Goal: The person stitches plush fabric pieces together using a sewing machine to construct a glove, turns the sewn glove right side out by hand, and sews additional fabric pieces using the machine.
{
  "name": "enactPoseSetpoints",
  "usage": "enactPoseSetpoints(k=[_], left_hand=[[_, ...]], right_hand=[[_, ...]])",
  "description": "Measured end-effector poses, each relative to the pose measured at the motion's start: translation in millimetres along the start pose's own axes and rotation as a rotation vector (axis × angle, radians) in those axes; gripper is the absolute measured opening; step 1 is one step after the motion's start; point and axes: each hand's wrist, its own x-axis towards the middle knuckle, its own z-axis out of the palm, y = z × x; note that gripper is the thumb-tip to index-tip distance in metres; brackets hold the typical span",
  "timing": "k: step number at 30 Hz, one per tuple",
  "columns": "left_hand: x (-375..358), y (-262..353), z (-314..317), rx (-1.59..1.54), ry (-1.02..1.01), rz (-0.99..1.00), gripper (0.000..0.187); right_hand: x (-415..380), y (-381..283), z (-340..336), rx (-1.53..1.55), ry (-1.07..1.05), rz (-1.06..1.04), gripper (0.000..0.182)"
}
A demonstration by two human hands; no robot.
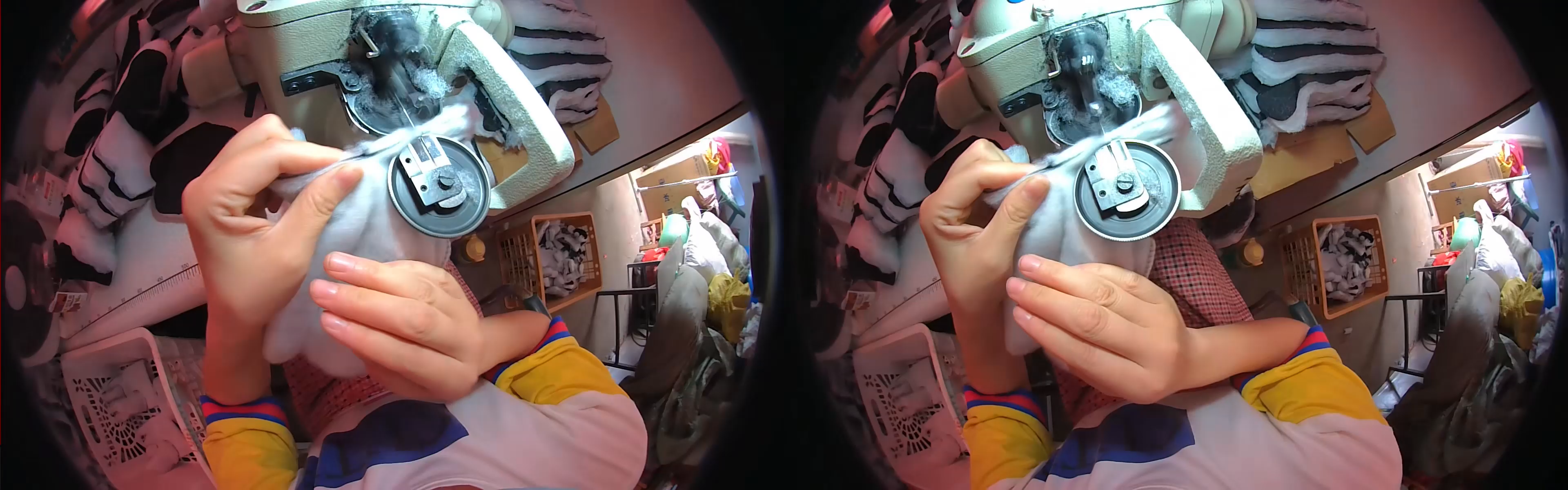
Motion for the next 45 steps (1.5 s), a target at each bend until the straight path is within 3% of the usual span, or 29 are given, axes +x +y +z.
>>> enactPoseSetpoints(k=[8,11,13,14,15,17,19,21,23,24,25,31,32,33,35,39,41,43,44,45], left_hand=[[10,1,9,0.016,-0.065,-0.020,0.007],[10,2,12,0.016,-0.068,0.005,0.009],[9,-1,12,0.029,-0.072,0.048,0.010],[8,-2,12,0.040,-0.071,0.090,0.012],[6,-1,13,0.042,-0.081,0.089,0.012],[3,1,16,0.088,-0.042,0.098,0.015],[0,3,18,0.130,-0.044,0.139,0.014],[-4,10,24,0.181,0.005,0.054,0.013],[-4,9,27,0.214,-0.004,0.113,0.014],[-4,11,33,0.226,0.084,0.090,0.014],[-4,13,37,0.239,0.172,0.066,0.015],[-13,9,46,0.116,0.231,-0.029,0.020],[-18,8,50,-0.165,0.306,-0.193,0.029],[-25,2,46,-0.159,0.277,-0.237,0.020],[-34,-3,47,-0.579,0.247,-0.417,0.022],[-56,-21,59,-0.898,0.266,-0.369,0.025],[-54,-18,64,-0.898,0.311,-0.396,0.023],[-51,-18,67,-0.903,0.352,-0.420,0.021],[-49,-19,68,-0.793,0.368,-0.378,0.020],[-48,-21,69,-0.684,0.382,-0.337,0.019]], right_hand=[[-17,21,24,-0.071,0.116,-0.017,0.030],[-25,40,34,-0.228,0.169,-0.150,0.031],[-35,55,32,-0.148,0.048,-0.157,0.046],[-44,57,36,-0.120,-0.041,0.129,0.048],[-57,69,41,-0.155,-0.237,0.214,0.041],[-97,92,44,-0.030,-0.355,0.437,0.036],[-120,99,37,-0.165,-0.302,0.356,0.028],[-128,99,32,-0.301,-0.250,0.274,0.021],[-131,100,30,0.033,-0.273,0.627,0.014],[-132,100,29,0.034,-0.271,0.628,0.014],[-132,101,26,-0.001,-0.254,0.591,0.017],[-118,101,3,-0.207,-0.153,0.346,0.044],[-115,101,0,-0.240,-0.135,0.302,0.048],[-111,101,-4,-0.272,-0.118,0.260,0.053],[-106,101,-9,-0.330,-0.082,0.173,0.063],[-101,99,-9,-0.436,-0.013,0.006,0.082],[-100,98,-7,-0.473,0.035,0.022,0.083],[-84,94,-13,-0.541,0.080,-0.050,0.071],[-84,91,-12,-0.627,0.093,-0.093,0.058],[-87,104,-9,-0.628,0.092,-0.092,0.058]])
